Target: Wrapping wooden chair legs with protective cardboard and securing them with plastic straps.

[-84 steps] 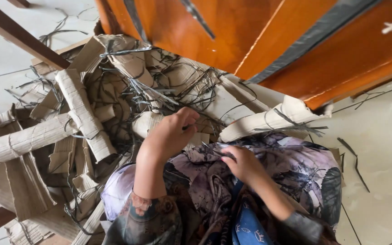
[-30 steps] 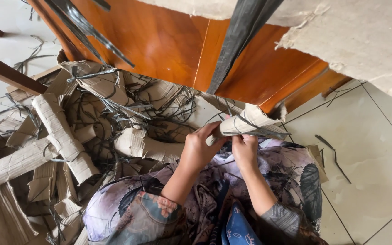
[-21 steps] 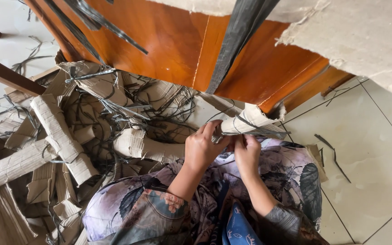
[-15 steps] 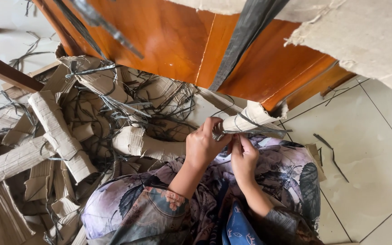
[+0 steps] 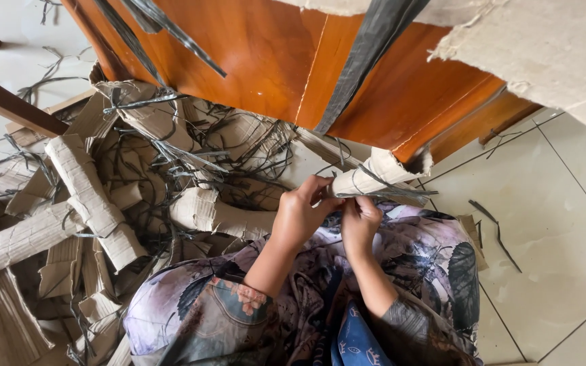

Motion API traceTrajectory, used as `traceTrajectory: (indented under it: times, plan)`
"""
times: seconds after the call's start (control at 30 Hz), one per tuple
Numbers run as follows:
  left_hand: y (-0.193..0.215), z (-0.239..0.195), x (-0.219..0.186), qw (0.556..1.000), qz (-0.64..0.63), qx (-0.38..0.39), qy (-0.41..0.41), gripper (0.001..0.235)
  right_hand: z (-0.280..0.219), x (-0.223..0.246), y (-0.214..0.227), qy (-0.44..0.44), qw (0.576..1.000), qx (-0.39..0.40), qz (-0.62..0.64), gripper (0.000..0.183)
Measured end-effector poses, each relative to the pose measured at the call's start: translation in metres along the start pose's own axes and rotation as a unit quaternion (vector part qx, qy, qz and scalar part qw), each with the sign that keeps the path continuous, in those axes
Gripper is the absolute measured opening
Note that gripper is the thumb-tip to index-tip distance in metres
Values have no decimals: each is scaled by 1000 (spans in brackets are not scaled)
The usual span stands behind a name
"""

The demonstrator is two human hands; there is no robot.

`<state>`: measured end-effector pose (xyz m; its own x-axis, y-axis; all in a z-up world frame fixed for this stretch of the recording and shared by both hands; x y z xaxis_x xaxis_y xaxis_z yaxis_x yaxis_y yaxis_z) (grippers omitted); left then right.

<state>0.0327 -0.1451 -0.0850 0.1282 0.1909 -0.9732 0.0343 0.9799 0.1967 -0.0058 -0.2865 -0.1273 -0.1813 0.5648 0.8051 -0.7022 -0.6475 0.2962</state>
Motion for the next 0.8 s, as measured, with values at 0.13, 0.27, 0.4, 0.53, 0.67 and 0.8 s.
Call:
traceTrajectory:
  times: [0.13,0.27,0.4,0.53,0.67,0.8]
  plan:
    - [5,4,-9,999,-23,29,2,33,10,-14,0,14,999,39,-9,20]
    - [11,12,-7,996,-64,40,-49,28,14,-39,1,13,990,134,-29,22]
    - [10,10,-15,996,-44,68,-23,46,25,-65,1,48,976,208,-38,29]
    - [14,2,-24,995,59,75,-42,62,27,-52,4,45,979,197,-41,24]
    - [-1,-3,17,962,257,9,-87,32,29,-24,5,46,981,181,-47,17]
    - [-6,-11,17,928,359,-33,-97,38,26,-6,5,45,984,161,-56,21]
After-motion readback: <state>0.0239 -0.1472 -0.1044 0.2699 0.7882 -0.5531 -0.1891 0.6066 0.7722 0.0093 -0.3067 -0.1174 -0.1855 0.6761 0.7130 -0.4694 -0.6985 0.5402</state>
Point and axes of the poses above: each hand's wrist, its own z-axis towards the middle knuckle, its own y-axis out of the back of the hand, x = y × z, the point moved 4 cm from there along z, towards the middle knuckle, and after that the axes turned 7 degrees about y, right-handed, at the moved point
